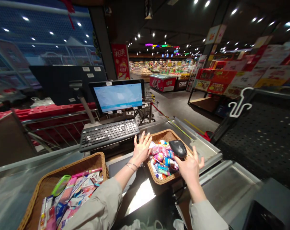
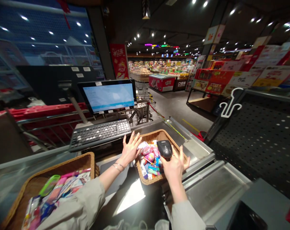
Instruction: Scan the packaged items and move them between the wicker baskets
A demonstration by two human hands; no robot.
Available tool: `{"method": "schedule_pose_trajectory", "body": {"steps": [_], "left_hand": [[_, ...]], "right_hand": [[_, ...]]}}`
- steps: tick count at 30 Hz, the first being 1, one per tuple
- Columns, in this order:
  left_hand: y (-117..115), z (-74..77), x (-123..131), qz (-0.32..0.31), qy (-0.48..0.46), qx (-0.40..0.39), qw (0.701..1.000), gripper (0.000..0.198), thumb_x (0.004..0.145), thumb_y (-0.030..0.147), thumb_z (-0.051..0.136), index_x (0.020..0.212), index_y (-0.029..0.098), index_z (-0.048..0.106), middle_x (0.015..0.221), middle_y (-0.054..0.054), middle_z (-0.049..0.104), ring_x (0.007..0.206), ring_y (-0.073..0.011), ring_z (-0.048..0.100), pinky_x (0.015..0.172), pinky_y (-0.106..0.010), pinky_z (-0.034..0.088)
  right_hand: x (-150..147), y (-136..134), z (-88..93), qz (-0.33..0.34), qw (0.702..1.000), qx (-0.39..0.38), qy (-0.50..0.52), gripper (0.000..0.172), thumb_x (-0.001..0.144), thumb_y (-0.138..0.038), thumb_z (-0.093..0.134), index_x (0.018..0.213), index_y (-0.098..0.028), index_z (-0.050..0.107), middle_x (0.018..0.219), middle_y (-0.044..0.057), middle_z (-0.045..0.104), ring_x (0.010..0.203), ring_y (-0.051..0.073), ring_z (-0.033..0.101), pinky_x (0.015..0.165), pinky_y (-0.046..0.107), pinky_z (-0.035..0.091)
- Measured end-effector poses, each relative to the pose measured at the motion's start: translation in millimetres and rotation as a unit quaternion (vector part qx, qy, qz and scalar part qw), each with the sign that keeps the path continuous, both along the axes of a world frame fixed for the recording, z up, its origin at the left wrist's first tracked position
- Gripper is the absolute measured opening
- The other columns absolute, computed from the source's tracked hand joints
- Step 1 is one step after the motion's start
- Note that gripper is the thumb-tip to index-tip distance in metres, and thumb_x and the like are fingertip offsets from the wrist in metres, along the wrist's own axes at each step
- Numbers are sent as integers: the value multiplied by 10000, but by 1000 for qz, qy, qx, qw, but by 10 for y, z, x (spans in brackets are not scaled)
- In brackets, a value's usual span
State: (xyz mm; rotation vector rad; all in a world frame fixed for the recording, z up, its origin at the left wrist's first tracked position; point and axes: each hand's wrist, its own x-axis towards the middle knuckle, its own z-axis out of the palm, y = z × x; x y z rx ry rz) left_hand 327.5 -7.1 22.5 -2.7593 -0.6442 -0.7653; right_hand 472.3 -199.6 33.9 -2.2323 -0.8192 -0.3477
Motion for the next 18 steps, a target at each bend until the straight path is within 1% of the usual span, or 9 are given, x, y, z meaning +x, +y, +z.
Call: {"method": "schedule_pose_trajectory", "body": {"steps": [5,8,12,15,18], "left_hand": [[26,87,-233,32,-1,2,999,569,919,455,479,1442,237,430,1572,-89,317,1495,-307,144,1172,-656,0],[50,119,-408,51,-4,5,999,571,922,467,478,1445,243,427,1568,-89,325,1495,-309,147,1173,-656,8],[73,145,-648,79,-10,1,997,605,908,487,508,1456,253,409,1564,-92,336,1494,-312,149,1173,-661,24],[85,150,-821,97,-13,-4,995,547,908,482,515,1404,254,479,1561,-93,343,1489,-315,169,1172,-661,31],[94,144,-996,114,-17,-4,993,497,904,460,533,1359,260,529,1547,-100,370,1480,-321,204,1171,-660,44]], "right_hand": [[-103,185,8,18,1000,20,-12,402,796,-519,502,917,-205,722,1133,122,705,1375,301,332,1111,576,40],[-183,296,26,28,999,25,-13,449,792,-557,483,913,-197,722,1172,146,688,1365,301,346,1109,573,67],[-313,443,77,46,999,28,-2,509,791,-610,447,915,-204,728,1154,151,696,1369,294,355,1108,569,75],[-418,550,117,68,997,35,3,523,785,-632,440,902,-213,730,1150,130,703,1373,291,357,1112,558,77],[-517,650,135,95,995,31,7,496,775,-631,461,861,-221,727,1137,108,712,1383,294,343,1112,556,78]]}}
